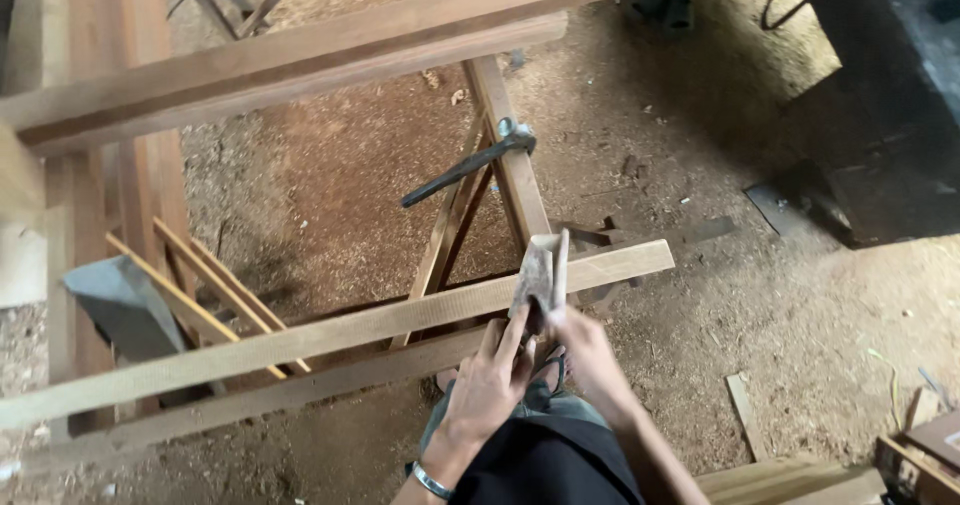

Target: The person sands the surface and edges of a wooden beam using a block of sandpaper while holding the beam against a wooden frame.

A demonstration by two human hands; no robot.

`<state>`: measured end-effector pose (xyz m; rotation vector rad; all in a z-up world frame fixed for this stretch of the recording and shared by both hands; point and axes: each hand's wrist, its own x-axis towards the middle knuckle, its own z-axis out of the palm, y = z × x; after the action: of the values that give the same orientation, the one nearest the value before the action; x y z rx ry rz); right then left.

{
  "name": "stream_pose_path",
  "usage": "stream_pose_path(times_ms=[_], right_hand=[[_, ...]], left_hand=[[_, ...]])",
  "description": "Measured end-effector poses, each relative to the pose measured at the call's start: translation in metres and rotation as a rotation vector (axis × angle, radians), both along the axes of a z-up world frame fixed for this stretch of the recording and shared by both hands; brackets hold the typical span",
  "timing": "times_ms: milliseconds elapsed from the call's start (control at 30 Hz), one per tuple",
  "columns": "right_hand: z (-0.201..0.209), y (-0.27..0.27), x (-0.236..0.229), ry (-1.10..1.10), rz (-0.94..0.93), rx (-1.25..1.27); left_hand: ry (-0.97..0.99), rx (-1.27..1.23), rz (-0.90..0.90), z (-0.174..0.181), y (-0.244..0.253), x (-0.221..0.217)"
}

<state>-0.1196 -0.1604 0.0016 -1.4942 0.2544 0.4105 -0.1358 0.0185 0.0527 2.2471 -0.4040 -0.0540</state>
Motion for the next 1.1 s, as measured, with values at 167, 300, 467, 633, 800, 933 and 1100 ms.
stream_pose_path(times_ms=[167, 300, 467, 633, 800, 933, 1100], right_hand=[[0.042, -0.019, 0.046, -0.069, -0.080, 0.338], [0.046, -0.021, 0.062, -0.036, 0.012, 0.413], [0.015, -0.026, 0.053, -0.009, -0.049, 0.386], [-0.016, -0.047, 0.057, 0.128, -0.065, 0.321], [-0.022, -0.057, 0.065, 0.173, 0.127, 0.148], [0.000, -0.053, 0.063, -0.079, 0.317, -0.126], [0.044, -0.041, 0.053, 0.032, 0.348, -0.514]], left_hand=[[-0.221, 0.027, 0.038, 0.017, -0.009, -0.006], [-0.110, 0.006, 0.070, 0.025, -0.028, -0.011], [-0.106, -0.173, 0.272, 0.021, -0.050, -0.016], [0.002, -0.099, 0.298, 0.023, -0.065, -0.022], [-0.023, -0.097, 0.293, 0.032, -0.074, -0.034], [0.115, -0.160, 0.364, 0.031, -0.072, -0.033], [-0.059, 0.044, 0.437, 0.028, -0.055, -0.028]])
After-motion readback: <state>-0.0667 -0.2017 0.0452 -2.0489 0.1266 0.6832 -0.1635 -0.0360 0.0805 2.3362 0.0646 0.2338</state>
